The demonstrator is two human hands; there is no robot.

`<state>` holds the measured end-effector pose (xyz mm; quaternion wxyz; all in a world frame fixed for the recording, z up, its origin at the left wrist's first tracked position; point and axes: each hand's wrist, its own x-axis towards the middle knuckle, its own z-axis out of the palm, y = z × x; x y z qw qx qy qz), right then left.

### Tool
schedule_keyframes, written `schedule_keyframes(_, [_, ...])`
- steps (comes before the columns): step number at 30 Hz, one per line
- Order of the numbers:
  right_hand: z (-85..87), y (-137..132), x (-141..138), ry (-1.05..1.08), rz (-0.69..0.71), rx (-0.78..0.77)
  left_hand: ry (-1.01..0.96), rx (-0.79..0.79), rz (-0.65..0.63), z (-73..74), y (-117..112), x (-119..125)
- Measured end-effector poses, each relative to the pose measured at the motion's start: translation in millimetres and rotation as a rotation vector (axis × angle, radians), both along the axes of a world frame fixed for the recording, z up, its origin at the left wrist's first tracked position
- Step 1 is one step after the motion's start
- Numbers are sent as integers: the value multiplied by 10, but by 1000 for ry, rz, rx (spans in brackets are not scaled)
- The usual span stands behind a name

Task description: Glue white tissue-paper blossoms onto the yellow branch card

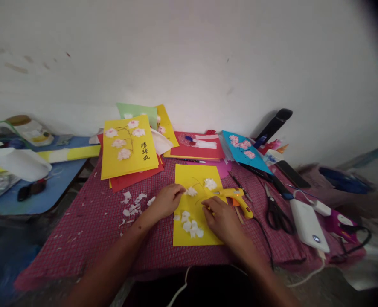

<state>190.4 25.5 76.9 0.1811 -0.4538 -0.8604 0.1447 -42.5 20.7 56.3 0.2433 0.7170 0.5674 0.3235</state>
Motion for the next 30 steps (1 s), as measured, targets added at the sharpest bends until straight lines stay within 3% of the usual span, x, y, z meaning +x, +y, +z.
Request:
schedule_keyframes(6, [-92,-135,-68,-11,17,-161,-32,23,25,21,1,-6])
schedule_keyframes(21, [-33,-47,-156,-155,-3,-152,101,99,11,-6,0,-12])
schedule_keyframes(26, [-21,-1,-86,-126,-45,-95,180,178,-107,59,-63,17])
schedule_keyframes(30, [-73,72,215,-1,-135,36,245,199,-204,127,-111,85])
